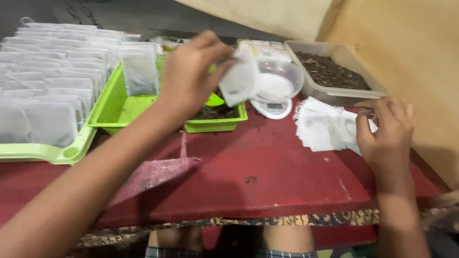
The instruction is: The person fills small white bags with dried tea leaves using a spoon and then weighs the bags on a digital scale.
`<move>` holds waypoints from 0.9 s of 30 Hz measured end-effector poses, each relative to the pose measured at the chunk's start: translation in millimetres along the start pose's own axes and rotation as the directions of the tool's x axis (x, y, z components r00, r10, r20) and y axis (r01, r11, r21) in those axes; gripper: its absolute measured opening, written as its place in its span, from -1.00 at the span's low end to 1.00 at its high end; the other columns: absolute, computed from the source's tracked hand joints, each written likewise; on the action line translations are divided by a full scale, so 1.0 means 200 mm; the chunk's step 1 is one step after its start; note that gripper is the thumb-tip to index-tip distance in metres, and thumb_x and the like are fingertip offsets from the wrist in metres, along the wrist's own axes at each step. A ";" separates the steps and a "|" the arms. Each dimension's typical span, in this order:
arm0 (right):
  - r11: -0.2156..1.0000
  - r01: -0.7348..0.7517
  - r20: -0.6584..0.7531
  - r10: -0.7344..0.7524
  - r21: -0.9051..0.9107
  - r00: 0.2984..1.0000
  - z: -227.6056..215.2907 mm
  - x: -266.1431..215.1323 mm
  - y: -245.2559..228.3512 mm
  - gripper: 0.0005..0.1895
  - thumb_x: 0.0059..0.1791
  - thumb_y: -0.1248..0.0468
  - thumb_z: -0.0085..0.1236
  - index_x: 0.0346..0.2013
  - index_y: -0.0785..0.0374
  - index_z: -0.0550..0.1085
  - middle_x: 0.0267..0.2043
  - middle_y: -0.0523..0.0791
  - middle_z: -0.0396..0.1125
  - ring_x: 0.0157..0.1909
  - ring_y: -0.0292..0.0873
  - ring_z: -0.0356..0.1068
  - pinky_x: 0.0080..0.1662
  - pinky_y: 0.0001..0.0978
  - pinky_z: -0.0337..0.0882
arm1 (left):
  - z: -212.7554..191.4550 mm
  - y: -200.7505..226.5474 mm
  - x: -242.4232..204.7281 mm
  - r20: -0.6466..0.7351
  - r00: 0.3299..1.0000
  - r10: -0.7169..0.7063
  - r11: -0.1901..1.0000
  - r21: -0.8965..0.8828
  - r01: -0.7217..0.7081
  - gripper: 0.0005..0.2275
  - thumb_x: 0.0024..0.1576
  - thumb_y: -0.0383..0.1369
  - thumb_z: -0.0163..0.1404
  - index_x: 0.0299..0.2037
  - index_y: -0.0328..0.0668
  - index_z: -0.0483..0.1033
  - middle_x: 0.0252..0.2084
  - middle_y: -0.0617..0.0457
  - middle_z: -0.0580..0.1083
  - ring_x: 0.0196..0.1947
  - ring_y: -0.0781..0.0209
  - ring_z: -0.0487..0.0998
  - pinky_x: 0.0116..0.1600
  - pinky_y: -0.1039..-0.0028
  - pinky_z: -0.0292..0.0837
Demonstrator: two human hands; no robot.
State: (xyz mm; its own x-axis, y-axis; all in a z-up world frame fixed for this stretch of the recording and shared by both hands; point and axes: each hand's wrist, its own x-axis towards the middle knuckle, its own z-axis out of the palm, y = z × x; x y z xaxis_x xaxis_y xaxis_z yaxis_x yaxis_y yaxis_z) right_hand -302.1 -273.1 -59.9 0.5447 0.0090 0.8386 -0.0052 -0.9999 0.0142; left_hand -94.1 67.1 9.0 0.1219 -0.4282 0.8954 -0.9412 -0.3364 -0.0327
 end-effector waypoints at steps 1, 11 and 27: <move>1.000 0.005 0.002 -0.005 0.010 1.000 0.01 0.06 -0.07 -0.83 0.12 0.57 0.10 -0.09 0.37 0.60 -0.15 0.02 0.30 -0.09 0.06 0.19 0.04 -0.10 0.19 | -0.03 -0.06 -0.03 0.002 1.000 -0.006 1.000 0.009 0.006 -0.89 0.23 -0.36 0.23 -0.15 -0.21 0.64 -0.22 0.04 0.49 -0.32 -0.02 0.56 -0.40 0.18 0.32; 0.805 0.362 0.187 -0.492 0.471 0.850 0.30 0.70 -0.85 -0.69 0.10 0.29 0.06 0.07 0.33 0.26 0.06 0.11 0.16 -0.05 0.12 0.32 0.00 -0.04 0.36 | -0.09 -0.15 -0.21 0.029 0.996 -0.081 0.981 0.179 0.075 -0.78 0.12 -0.40 0.24 -0.15 -0.11 0.42 -0.20 0.03 0.49 -0.18 -0.01 0.49 -0.41 0.19 0.34; 0.774 0.345 0.165 -0.494 0.530 0.854 0.44 0.60 -0.88 -0.89 0.07 0.42 0.01 -0.13 0.39 0.44 0.07 0.02 0.30 -0.02 0.06 0.24 0.02 -0.10 0.30 | -0.11 -0.15 -0.26 0.262 0.965 -0.027 0.991 -0.121 0.060 -0.65 0.12 -0.50 0.08 0.11 -0.14 0.35 -0.27 -0.07 0.48 -0.21 -0.11 0.49 -0.07 0.19 0.35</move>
State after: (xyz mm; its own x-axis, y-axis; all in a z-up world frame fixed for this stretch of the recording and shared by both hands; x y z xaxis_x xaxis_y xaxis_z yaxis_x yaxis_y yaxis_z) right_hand -162.2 -96.2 -9.5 0.6062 0.4996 0.6188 0.6286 -0.7776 0.0120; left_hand -79.4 117.4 -26.2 0.2255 -0.6240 0.7482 -0.9633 -0.2576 0.0754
